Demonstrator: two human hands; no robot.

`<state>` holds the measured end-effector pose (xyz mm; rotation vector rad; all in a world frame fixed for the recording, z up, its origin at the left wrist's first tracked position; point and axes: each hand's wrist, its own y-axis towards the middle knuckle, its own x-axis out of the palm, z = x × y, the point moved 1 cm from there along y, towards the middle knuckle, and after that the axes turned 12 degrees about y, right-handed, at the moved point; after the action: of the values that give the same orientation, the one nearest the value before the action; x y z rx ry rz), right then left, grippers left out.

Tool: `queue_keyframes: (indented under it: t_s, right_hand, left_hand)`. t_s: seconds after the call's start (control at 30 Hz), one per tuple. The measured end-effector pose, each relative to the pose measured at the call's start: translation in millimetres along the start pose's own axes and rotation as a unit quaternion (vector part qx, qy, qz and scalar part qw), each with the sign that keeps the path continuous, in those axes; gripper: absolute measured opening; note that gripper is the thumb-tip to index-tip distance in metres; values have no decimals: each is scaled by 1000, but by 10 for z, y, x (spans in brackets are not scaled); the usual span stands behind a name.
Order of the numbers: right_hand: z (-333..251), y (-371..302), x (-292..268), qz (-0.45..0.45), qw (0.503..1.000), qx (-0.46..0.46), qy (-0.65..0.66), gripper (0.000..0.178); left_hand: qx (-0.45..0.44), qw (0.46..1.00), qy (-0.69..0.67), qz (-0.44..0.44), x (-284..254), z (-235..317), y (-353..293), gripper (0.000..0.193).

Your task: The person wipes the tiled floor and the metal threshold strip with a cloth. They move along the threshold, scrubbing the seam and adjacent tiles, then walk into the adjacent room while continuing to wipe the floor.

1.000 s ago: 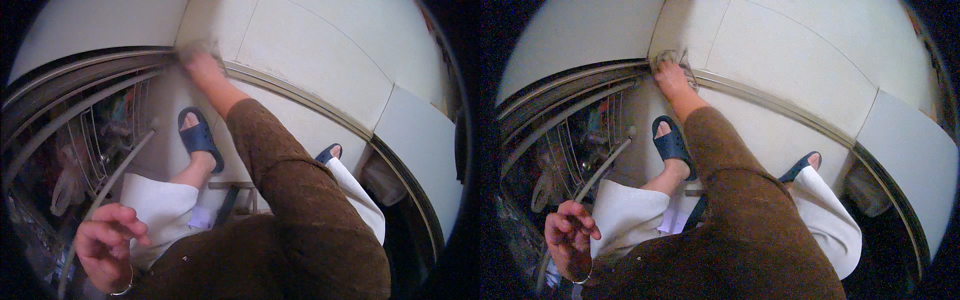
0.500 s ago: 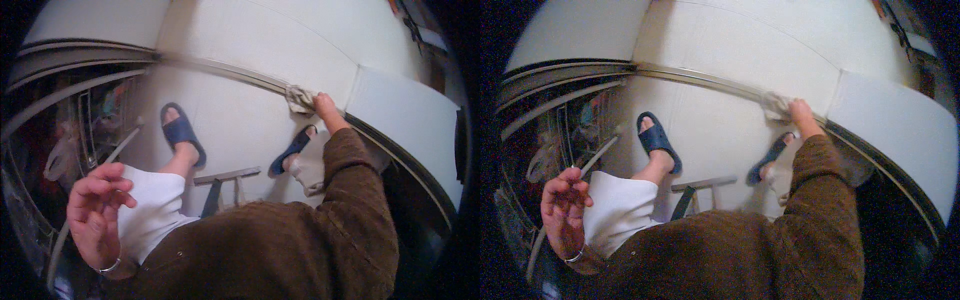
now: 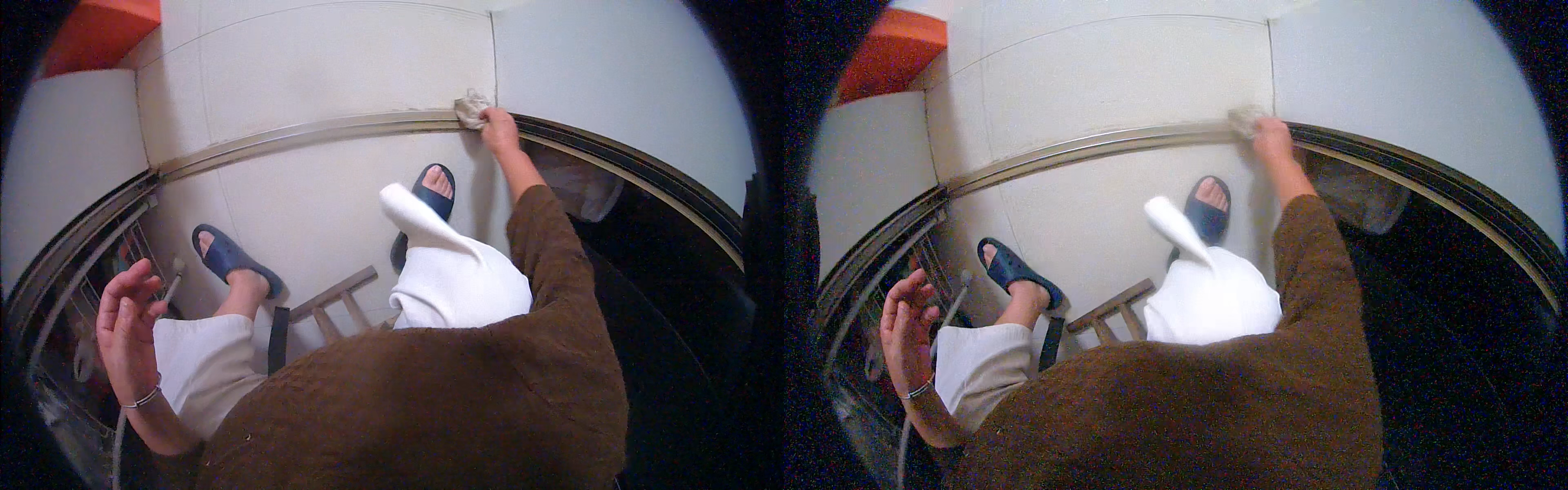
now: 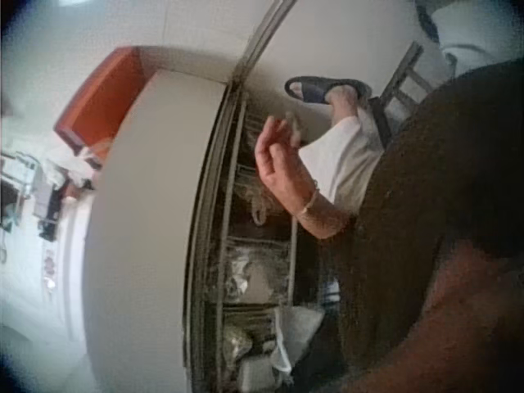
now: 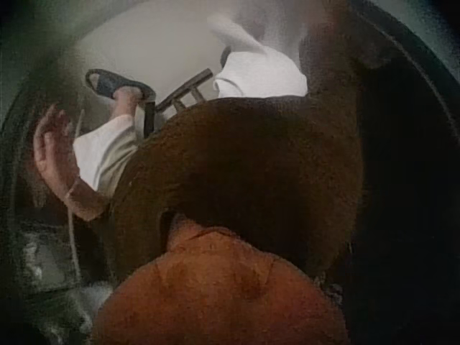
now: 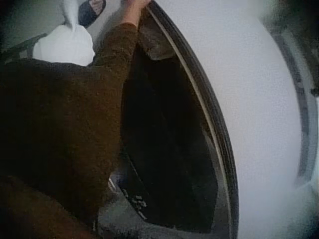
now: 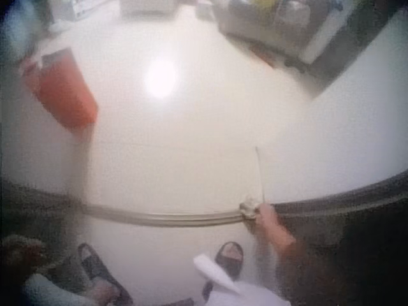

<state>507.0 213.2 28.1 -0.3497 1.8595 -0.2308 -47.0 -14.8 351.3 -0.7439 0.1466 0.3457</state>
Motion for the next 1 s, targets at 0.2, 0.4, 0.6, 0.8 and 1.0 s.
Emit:
queue_keyframes:
  t_s: [0.2, 0.4, 0.6, 0.8, 1.0]
  right_hand:
    - [-497, -202, 129, 108, 987, -97, 68, 16]
    - [-944, -167, 534, 71, 966, -217, 121, 11]
    - [-1795, -86, 712, -8, 939, -329, 100, 8]
    - [-766, 29, 105, 6, 983, -185, 16, 18]
    - [-800, -99, 255, 68, 979, -158, 109, 18]
  left_hand:
    - [-2, 999, 14, -39, 160, 2, 338, 35]
    - [-2, 998, 41, -47, 341, 98, 417, 35]
    - [5, 996, 61, -72, 481, 194, 516, 34]
    - [-7, 998, 54, -41, 336, 91, 438, 33]
    - [18, 999, 36, -32, 383, 208, 414, 33]
